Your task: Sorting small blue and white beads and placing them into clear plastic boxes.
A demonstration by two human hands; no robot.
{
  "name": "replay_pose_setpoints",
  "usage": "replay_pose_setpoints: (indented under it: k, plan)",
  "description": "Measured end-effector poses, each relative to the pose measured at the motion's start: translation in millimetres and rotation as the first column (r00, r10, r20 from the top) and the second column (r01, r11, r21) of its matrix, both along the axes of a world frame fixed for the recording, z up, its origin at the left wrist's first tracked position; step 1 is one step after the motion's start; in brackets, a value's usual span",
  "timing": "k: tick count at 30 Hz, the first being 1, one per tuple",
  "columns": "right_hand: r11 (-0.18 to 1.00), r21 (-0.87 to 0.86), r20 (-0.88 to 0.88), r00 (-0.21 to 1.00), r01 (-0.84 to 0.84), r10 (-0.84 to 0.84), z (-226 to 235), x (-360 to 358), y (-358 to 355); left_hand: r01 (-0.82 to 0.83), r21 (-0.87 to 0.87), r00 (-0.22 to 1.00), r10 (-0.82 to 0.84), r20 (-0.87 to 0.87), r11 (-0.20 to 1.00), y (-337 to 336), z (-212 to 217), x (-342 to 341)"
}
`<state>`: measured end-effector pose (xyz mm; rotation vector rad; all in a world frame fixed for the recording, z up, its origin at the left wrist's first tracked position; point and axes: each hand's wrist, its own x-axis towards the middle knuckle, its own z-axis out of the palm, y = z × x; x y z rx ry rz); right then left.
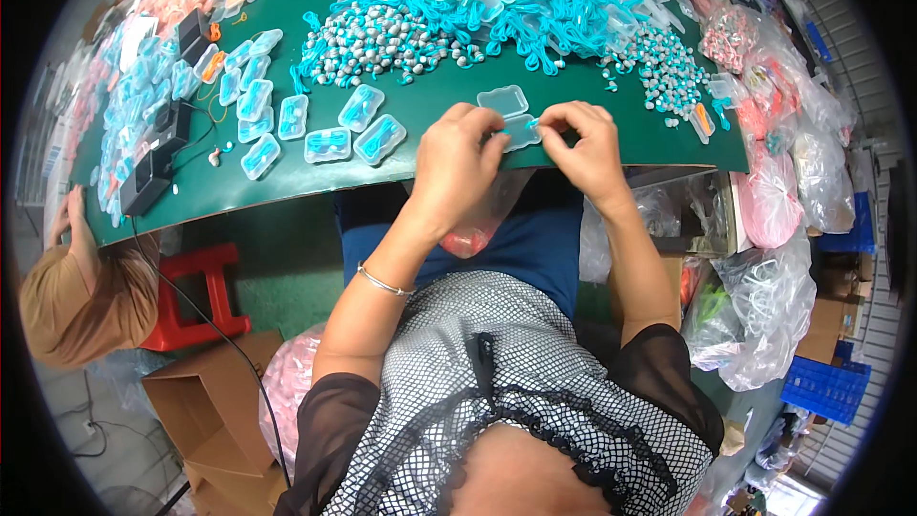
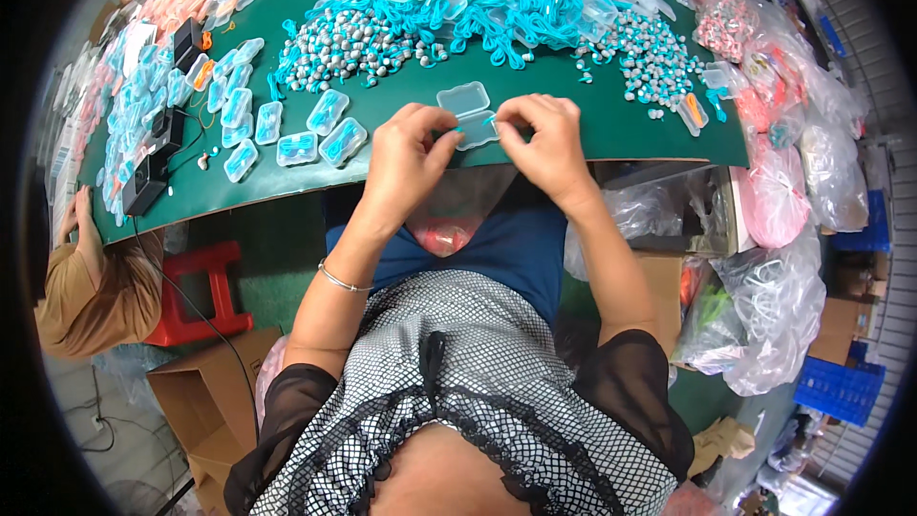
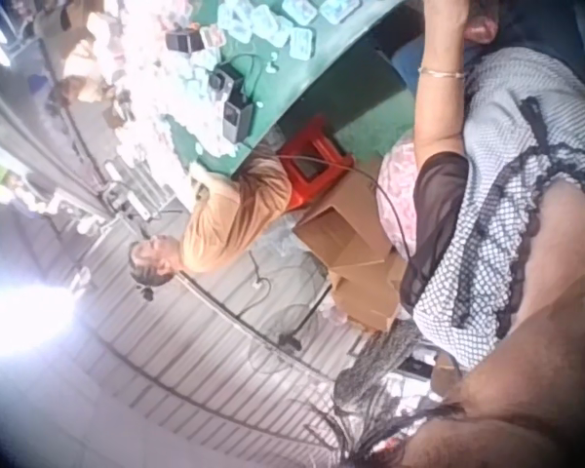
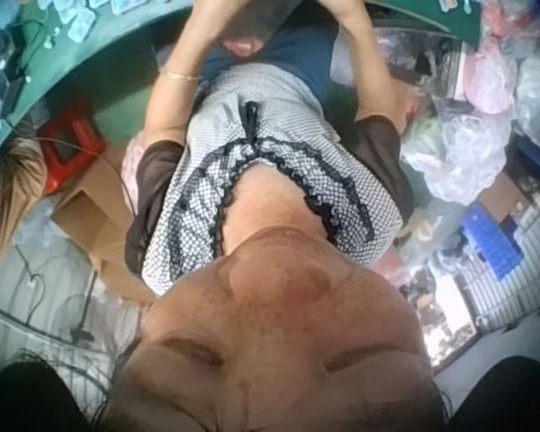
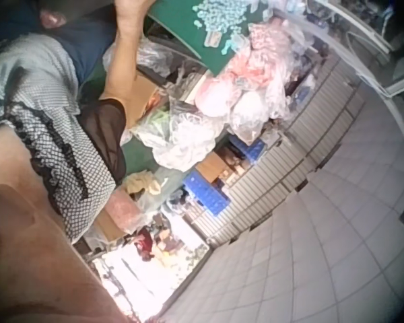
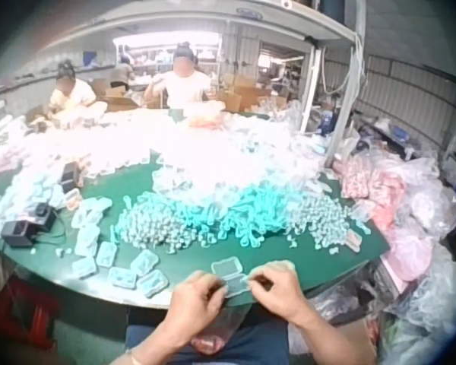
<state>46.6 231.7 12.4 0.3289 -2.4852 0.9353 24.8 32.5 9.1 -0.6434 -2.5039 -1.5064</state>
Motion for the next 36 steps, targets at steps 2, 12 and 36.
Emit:
replay_pose_setpoints:
  k: [2, 12, 36]
  plan:
    - [1.0, 0.027, 0.057, 0.998, -0.01, 0.009, -5.8, 4.8, -7.4, -0.008, -0.058, 0.993, 0.001, -0.114, 0.998, 9.7, -3.3, 2.2]
    - [0.997, 0.002, 0.098, 0.992, -0.081, 0.08, 9.2, -17.5, 3.5, -0.021, -0.229, 0.97, -0.036, -0.242, 0.973, 8.4, -8.8, 0.5]
    - [0.903, 0.386, -0.036, 0.975, -0.189, 0.22, 17.6, -7.8, 4.3, 0.073, -0.183, 0.988, -0.097, -0.123, 0.98, 2.5, -12.5, -5.0]
